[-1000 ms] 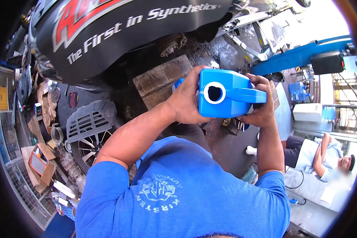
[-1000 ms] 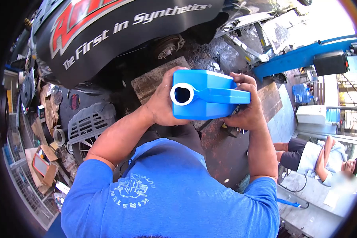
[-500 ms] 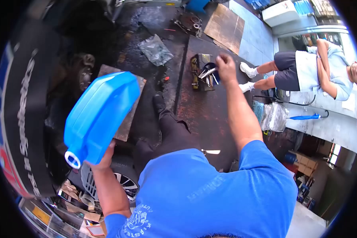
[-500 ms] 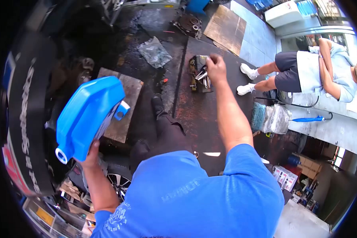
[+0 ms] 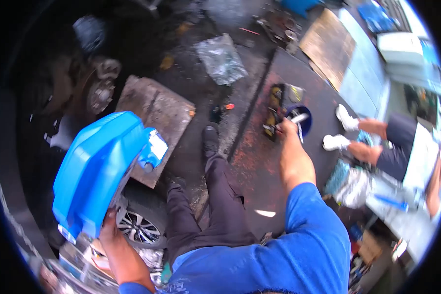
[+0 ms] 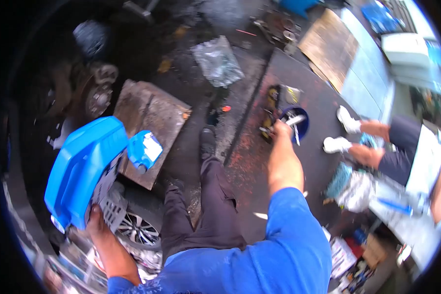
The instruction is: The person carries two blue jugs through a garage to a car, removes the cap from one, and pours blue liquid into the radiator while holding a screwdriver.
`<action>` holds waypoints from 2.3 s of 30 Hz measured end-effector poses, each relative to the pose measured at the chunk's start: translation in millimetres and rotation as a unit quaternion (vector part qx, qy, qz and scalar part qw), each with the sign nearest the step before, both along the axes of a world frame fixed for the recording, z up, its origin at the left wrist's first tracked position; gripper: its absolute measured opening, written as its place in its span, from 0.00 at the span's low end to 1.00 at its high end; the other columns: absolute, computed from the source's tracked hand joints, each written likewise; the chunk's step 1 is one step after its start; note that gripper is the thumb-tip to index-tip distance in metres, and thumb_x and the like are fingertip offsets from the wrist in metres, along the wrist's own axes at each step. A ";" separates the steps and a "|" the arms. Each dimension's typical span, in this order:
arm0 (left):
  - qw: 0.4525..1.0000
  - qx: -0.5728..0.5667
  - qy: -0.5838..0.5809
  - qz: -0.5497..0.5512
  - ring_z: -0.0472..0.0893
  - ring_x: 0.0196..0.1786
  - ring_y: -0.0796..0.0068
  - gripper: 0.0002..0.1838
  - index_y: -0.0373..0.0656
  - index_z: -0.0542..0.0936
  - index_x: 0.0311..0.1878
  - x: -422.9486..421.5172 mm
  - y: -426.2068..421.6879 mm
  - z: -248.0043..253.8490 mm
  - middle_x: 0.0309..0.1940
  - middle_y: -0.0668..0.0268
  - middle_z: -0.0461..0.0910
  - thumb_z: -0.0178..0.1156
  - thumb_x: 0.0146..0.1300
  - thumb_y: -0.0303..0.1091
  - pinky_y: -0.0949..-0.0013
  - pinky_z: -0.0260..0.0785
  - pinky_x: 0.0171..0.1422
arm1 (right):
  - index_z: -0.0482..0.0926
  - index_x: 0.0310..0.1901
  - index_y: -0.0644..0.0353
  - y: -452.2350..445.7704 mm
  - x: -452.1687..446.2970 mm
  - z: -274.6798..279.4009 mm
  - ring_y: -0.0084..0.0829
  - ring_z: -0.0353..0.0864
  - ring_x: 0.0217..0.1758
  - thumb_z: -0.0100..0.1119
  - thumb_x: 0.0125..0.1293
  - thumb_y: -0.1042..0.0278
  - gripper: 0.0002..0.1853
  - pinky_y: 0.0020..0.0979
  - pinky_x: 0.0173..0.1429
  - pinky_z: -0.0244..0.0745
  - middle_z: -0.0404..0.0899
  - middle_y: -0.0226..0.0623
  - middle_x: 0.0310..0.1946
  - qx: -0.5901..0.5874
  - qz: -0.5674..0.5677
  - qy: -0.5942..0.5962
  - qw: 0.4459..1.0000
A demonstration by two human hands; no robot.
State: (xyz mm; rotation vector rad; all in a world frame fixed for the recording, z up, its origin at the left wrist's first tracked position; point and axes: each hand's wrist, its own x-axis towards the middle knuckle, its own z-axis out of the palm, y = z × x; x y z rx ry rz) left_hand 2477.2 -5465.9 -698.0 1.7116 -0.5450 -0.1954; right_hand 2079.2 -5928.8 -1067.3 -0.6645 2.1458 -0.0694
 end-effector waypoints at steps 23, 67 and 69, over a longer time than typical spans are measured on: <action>0.976 -0.093 -0.194 0.030 0.71 0.70 0.54 0.61 0.40 0.51 0.74 -40.9 94.8 142.9 0.67 0.53 0.67 0.83 0.40 0.34 0.52 0.62 0.74 | 0.67 0.71 0.63 100.5 61.5 271.2 0.29 0.81 0.37 0.50 0.80 0.56 0.26 0.30 0.44 0.78 0.83 0.34 0.39 -0.360 0.481 -0.198 0.774; 0.830 -0.023 -0.417 0.370 0.73 0.67 0.58 0.60 0.38 0.56 0.73 -117.5 412.6 219.6 0.66 0.53 0.67 0.86 0.41 0.39 0.57 0.67 0.72 | 0.79 0.55 0.66 590.4 397.2 674.9 0.38 0.77 0.60 0.62 0.68 0.71 0.16 0.40 0.66 0.70 0.78 0.48 0.58 -0.124 0.698 -0.697 0.102; 0.829 -0.019 -0.421 0.368 0.74 0.66 0.58 0.60 0.38 0.57 0.73 -114.7 409.5 222.5 0.65 0.54 0.68 0.86 0.40 0.38 0.58 0.67 0.71 | 0.78 0.56 0.66 603.0 402.5 689.8 0.40 0.76 0.64 0.61 0.68 0.71 0.17 0.42 0.69 0.67 0.78 0.49 0.59 -0.165 0.715 -0.677 0.044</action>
